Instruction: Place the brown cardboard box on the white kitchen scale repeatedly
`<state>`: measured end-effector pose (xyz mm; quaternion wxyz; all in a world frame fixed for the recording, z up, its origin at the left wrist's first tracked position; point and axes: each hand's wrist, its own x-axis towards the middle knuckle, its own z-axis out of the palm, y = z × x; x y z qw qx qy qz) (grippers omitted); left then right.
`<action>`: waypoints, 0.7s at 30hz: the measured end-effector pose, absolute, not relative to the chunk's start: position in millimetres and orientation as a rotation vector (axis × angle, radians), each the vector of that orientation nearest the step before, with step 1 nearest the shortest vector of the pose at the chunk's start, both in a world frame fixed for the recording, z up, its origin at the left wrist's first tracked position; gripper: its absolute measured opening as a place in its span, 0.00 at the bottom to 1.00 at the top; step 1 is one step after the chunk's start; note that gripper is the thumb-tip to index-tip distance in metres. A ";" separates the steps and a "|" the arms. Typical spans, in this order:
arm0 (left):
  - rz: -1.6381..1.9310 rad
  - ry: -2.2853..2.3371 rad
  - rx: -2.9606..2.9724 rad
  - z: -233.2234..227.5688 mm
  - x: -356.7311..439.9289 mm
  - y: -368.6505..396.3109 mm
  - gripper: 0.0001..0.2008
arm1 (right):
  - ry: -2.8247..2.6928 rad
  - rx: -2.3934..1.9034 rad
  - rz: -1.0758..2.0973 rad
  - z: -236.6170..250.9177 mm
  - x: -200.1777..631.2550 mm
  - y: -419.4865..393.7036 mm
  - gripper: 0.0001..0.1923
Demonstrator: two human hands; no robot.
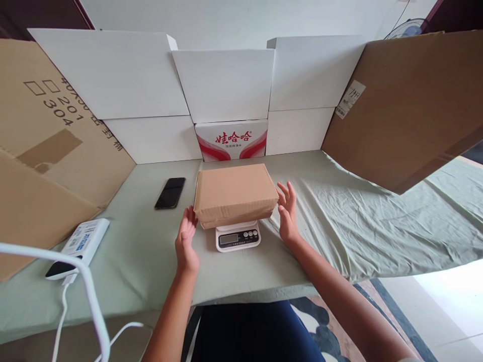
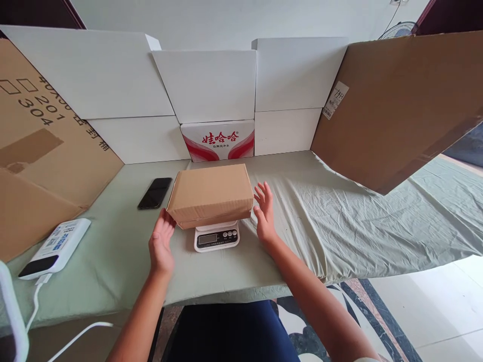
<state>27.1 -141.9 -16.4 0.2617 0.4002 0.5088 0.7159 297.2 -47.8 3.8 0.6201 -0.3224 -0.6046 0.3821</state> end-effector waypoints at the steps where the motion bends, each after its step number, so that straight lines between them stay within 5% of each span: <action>1: 1.933 1.386 1.088 -16.6 27.0 -141.7 0.47 | -1.405 -0.744 0.890 4.2 297.2 -48.1 0.38; 13: 1.879 1.444 1.012 -29.7 23.1 -138.3 0.44 | -1.536 -0.707 0.988 2.7 299.3 -49.1 0.34; 21: 1.948 1.307 1.086 21.3 2.6 -53.6 0.45 | -1.539 -0.538 0.831 48.6 265.8 10.7 0.37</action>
